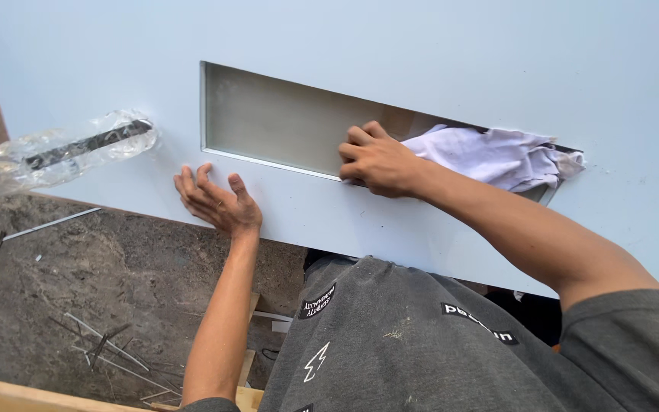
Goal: The person uses a utility knife to trim the edges of a white panel with a rectangular cutout. Then, they pour water from a plastic bottle onto a cloth and wipe the inside of the cutout repeatedly.
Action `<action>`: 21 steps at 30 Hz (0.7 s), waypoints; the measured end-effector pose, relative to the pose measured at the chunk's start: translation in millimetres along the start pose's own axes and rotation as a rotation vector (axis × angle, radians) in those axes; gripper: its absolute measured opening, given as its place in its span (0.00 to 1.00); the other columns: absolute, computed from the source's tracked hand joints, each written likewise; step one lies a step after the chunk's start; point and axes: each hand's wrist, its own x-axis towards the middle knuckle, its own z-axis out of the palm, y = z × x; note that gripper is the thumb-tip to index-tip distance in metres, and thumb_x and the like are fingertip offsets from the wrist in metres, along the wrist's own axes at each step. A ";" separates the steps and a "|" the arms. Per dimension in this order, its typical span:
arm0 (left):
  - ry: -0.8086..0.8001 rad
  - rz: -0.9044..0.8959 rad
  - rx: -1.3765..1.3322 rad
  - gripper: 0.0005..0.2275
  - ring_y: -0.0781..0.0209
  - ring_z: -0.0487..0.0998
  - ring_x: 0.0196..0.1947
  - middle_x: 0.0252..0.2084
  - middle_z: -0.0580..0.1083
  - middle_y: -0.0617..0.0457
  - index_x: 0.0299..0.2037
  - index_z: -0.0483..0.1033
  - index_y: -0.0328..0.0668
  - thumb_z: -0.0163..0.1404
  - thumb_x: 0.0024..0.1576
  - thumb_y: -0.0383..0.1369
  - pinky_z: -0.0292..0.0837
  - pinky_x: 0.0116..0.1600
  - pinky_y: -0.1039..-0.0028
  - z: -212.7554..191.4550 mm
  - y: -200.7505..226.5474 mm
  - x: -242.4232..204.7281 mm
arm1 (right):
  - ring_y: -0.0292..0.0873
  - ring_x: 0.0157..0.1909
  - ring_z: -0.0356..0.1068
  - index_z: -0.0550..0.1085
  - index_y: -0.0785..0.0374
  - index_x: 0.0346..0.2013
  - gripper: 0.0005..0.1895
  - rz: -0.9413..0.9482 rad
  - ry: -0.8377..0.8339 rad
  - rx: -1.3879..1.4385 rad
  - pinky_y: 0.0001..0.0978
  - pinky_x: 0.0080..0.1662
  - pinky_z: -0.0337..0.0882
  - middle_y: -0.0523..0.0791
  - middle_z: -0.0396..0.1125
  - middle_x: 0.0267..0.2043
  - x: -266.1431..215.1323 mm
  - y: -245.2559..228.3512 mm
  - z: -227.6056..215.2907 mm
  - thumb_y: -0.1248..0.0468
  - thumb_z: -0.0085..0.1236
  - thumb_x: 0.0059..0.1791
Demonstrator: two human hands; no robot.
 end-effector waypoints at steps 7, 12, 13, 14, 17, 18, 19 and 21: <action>-0.005 0.001 -0.008 0.33 0.40 0.46 0.74 0.69 0.52 0.44 0.59 0.61 0.52 0.20 0.62 0.67 0.31 0.73 0.42 2.7 -2.1 -1.3 | 0.42 0.48 0.58 0.75 0.41 0.28 0.07 0.104 -0.209 -0.084 0.40 0.55 0.60 0.37 0.61 0.33 -39.9 -6.1 -30.2 0.55 0.52 0.51; -0.025 -0.005 -0.017 0.33 0.38 0.48 0.74 0.68 0.55 0.43 0.60 0.63 0.51 0.18 0.62 0.65 0.34 0.73 0.43 -10.0 1.0 -4.9 | 0.41 0.48 0.58 0.75 0.41 0.29 0.04 0.205 -0.310 -0.108 0.40 0.55 0.59 0.36 0.61 0.35 -76.7 -10.5 -32.2 0.54 0.56 0.49; -0.018 0.010 -0.039 0.33 0.38 0.49 0.74 0.68 0.55 0.42 0.60 0.62 0.50 0.17 0.63 0.64 0.34 0.74 0.45 -7.9 7.6 4.9 | 0.42 0.47 0.58 0.75 0.41 0.28 0.04 0.190 -0.274 -0.145 0.40 0.55 0.59 0.37 0.62 0.34 -66.0 -2.3 -34.1 0.53 0.57 0.48; -0.007 0.011 -0.046 0.33 0.38 0.49 0.74 0.68 0.55 0.42 0.60 0.62 0.50 0.17 0.63 0.64 0.34 0.74 0.45 -8.8 6.9 7.7 | 0.42 0.47 0.58 0.75 0.41 0.28 0.04 0.186 -0.269 -0.157 0.40 0.55 0.59 0.37 0.62 0.34 -44.4 -6.6 -31.6 0.53 0.57 0.48; -0.002 -0.005 -0.057 0.32 0.38 0.48 0.74 0.67 0.55 0.43 0.60 0.63 0.50 0.16 0.63 0.63 0.34 0.73 0.45 -10.5 7.9 -1.4 | 0.41 0.47 0.59 0.75 0.39 0.28 0.04 0.142 -0.226 -0.165 0.39 0.53 0.60 0.35 0.63 0.34 -3.3 -22.7 -23.5 0.55 0.58 0.48; 0.000 -0.001 -0.055 0.31 0.38 0.48 0.73 0.67 0.55 0.43 0.60 0.63 0.50 0.16 0.64 0.61 0.34 0.73 0.46 -11.2 8.2 -2.8 | 0.42 0.46 0.59 0.76 0.40 0.28 0.02 0.138 -0.203 -0.187 0.40 0.52 0.60 0.36 0.63 0.34 6.0 -26.2 -20.4 0.55 0.60 0.46; 0.014 0.012 -0.057 0.31 0.38 0.48 0.73 0.66 0.56 0.44 0.60 0.63 0.50 0.16 0.65 0.60 0.35 0.73 0.47 -9.5 10.2 2.8 | 0.42 0.45 0.58 0.76 0.41 0.28 0.02 0.136 -0.167 -0.218 0.41 0.51 0.60 0.36 0.63 0.33 19.0 -25.7 -18.7 0.55 0.62 0.44; 0.018 0.015 -0.076 0.30 0.38 0.48 0.73 0.66 0.56 0.43 0.59 0.63 0.50 0.16 0.65 0.60 0.34 0.73 0.45 -10.7 10.0 2.7 | 0.41 0.45 0.59 0.76 0.40 0.28 0.02 0.198 -0.226 -0.219 0.40 0.50 0.61 0.36 0.63 0.33 0.3 -27.6 -18.1 0.56 0.62 0.44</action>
